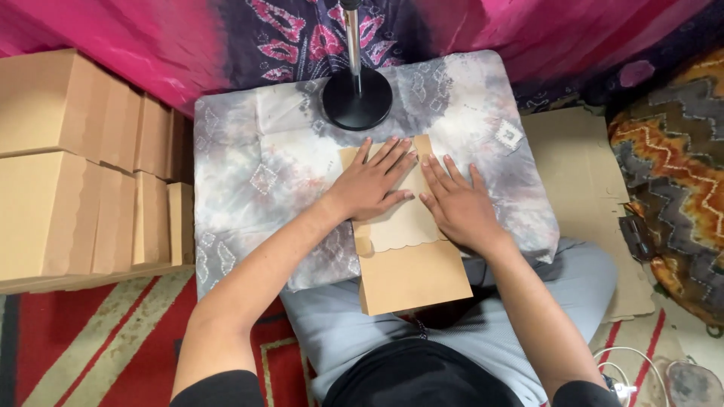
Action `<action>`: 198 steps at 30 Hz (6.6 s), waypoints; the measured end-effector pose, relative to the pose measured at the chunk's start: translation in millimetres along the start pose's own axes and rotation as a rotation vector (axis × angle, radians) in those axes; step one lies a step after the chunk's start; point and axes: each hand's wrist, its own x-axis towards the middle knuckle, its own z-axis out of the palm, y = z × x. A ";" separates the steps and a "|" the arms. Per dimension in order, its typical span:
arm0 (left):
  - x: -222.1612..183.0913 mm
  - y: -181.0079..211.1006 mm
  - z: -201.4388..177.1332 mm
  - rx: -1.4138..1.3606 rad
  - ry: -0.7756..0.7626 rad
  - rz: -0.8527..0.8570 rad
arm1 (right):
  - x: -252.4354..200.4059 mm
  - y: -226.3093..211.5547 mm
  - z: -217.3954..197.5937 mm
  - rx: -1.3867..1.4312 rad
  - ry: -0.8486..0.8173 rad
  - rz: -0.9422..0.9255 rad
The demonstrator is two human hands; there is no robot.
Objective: Assembling a cardboard box by folding and tucking flaps from a flat template
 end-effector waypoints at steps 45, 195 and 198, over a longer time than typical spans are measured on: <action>10.9 -34.0 -6.9 -0.212 0.379 0.062 | 22.5 -16.1 8.4 0.036 0.024 0.011; -48.7 7.2 -153.3 -0.690 0.837 0.170 | -55.3 -12.8 -104.9 1.171 0.929 -0.118; -48.9 4.5 -155.1 -0.660 0.787 0.284 | -52.0 -8.9 -108.6 1.191 0.830 -0.013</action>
